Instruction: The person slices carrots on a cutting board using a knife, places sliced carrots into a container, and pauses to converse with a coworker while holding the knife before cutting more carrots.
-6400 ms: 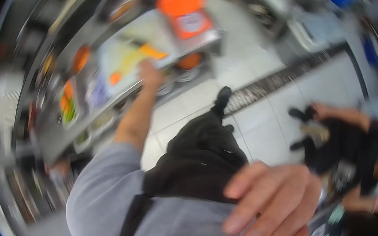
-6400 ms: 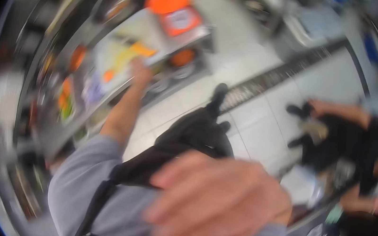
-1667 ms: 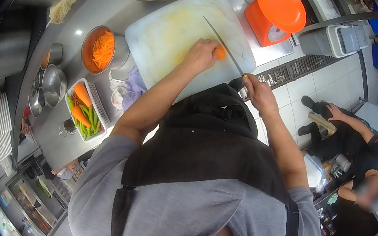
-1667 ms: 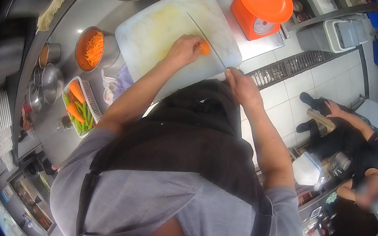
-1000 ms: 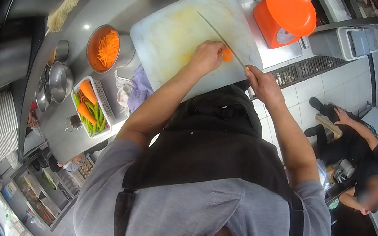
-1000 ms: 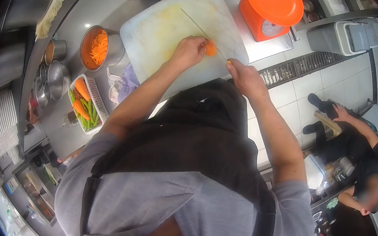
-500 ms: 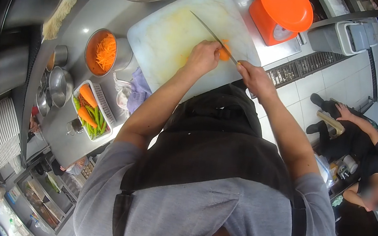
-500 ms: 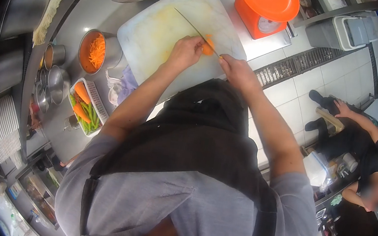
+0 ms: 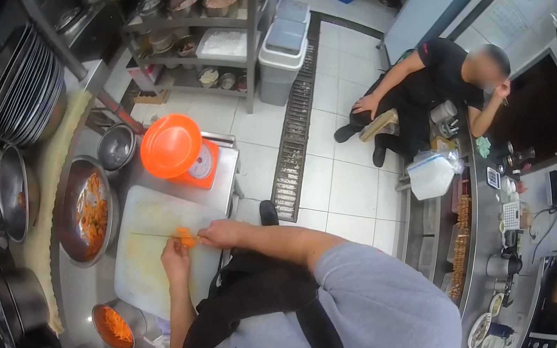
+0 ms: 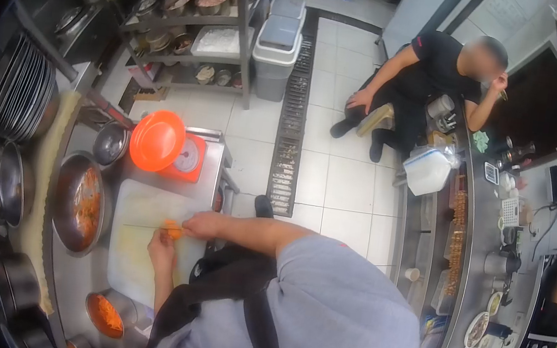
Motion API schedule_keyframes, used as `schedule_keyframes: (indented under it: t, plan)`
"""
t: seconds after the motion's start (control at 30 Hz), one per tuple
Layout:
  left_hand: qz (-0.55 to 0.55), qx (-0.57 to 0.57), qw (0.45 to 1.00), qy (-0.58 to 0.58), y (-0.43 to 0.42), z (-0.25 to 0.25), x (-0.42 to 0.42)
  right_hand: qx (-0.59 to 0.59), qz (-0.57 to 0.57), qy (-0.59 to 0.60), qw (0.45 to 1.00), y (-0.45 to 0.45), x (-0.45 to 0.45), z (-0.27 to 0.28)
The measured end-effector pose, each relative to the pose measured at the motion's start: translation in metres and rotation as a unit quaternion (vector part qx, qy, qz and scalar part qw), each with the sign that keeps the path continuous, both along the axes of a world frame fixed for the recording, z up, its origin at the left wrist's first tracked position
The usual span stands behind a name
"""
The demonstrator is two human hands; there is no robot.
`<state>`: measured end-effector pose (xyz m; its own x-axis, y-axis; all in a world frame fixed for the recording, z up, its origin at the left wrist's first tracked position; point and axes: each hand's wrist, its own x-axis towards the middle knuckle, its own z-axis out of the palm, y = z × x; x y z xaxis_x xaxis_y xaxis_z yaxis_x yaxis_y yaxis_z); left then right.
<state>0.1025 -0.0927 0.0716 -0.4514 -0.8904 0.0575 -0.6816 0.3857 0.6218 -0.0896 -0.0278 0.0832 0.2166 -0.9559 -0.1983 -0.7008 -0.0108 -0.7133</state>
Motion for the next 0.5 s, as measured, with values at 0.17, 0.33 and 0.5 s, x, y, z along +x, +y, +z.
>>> schedule_keyframes:
  t: [0.17, 0.33, 0.5]
  plan:
    - [0.012, 0.041, 0.998, -0.034, 0.004, 0.003, -0.003, 0.02, -0.001, 0.014, 1.0, 0.012, -0.001, 0.001]
    - [-0.005, 0.017, 0.999, -0.042, -0.006, -0.014, 0.002, 0.003, -0.011, 0.004, 1.0, 0.012, -0.005, 0.0]
    - [-0.01, 0.045, 0.998, -0.048, -0.008, -0.026, 0.002, -0.014, -0.018, -0.002, 1.0, 0.014, -0.001, -0.013]
